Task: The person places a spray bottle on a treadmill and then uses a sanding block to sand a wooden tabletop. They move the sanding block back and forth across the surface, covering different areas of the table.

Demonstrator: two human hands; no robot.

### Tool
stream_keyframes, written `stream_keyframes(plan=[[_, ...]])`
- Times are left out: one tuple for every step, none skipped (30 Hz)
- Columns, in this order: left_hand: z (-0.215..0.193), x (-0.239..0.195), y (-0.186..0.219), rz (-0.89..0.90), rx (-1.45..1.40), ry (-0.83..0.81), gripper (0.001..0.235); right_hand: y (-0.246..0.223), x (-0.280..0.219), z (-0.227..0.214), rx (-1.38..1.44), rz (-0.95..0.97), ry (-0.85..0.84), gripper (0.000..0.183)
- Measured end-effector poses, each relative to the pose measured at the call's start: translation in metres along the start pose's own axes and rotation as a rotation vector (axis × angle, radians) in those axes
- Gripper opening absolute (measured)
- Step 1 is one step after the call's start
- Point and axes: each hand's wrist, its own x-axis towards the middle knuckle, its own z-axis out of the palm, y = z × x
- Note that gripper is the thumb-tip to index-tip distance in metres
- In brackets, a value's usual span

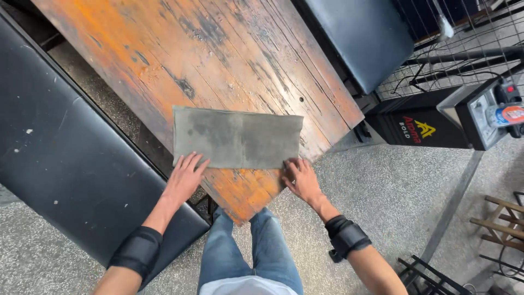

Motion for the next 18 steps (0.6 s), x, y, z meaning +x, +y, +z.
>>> stream_keyframes(plan=[[0.017,-0.005,-0.013,0.001,-0.004,0.001,0.055,0.005,-0.01,0.013,-0.003,0.001,-0.002,0.051],[0.034,-0.007,-0.024,-0.001,0.029,-0.019,0.051,0.012,-0.021,0.024,-0.006,0.045,-0.045,0.043],[0.052,-0.008,-0.036,-0.002,0.061,-0.039,0.051,0.02,-0.031,0.035,-0.008,0.09,-0.088,0.039],[0.048,0.003,-0.043,0.007,0.056,-0.038,0.051,0.018,-0.039,0.048,-0.015,0.098,-0.087,0.039],[0.044,0.013,-0.049,0.028,0.109,-0.033,0.048,0.017,-0.047,0.062,-0.056,0.097,-0.157,0.03],[0.041,0.023,-0.056,0.043,0.165,-0.023,0.045,0.017,-0.052,0.077,-0.098,0.088,-0.225,0.022],[0.034,0.037,-0.062,0.046,0.162,-0.016,0.045,0.003,-0.055,0.079,-0.106,0.09,-0.223,0.022],[0.027,0.042,-0.066,0.023,0.201,-0.031,0.044,-0.015,-0.062,0.082,-0.099,0.07,-0.251,0.019],[0.02,0.047,-0.072,0.001,0.241,-0.047,0.042,-0.034,-0.069,0.085,-0.093,0.051,-0.28,0.017],[-0.007,0.049,-0.058,-0.016,0.239,-0.049,0.042,-0.047,-0.069,0.087,-0.092,0.036,-0.289,0.017],[-0.035,0.05,-0.046,-0.07,0.234,-0.187,0.037,-0.06,-0.069,0.09,0.027,0.02,-0.359,0.022],[-0.065,0.056,-0.037,-0.126,0.232,-0.316,0.035,-0.071,-0.063,0.093,0.141,0.003,-0.42,0.027],[-0.057,0.05,-0.038,-0.142,0.234,-0.309,0.035,-0.08,-0.052,0.085,0.138,-0.015,-0.422,0.027],[-0.049,0.042,-0.04,-0.226,0.133,-0.136,0.029,-0.09,-0.043,0.077,0.154,-0.04,-0.46,0.023],[-0.04,0.034,-0.041,-0.31,0.033,0.039,0.028,-0.101,-0.034,0.07,0.17,-0.065,-0.498,0.021],[-0.04,0.032,-0.038,-0.326,0.032,0.045,0.028,-0.096,-0.012,0.063,0.165,-0.079,-0.505,0.021],[-0.04,0.029,-0.037,-0.446,-0.152,0.121,0.03,-0.093,0.01,0.057,0.067,-0.089,-0.547,0.023],[-0.039,0.027,-0.034,-0.565,-0.342,0.199,0.033,-0.088,0.032,0.05,-0.035,-0.099,-0.59,0.024]])
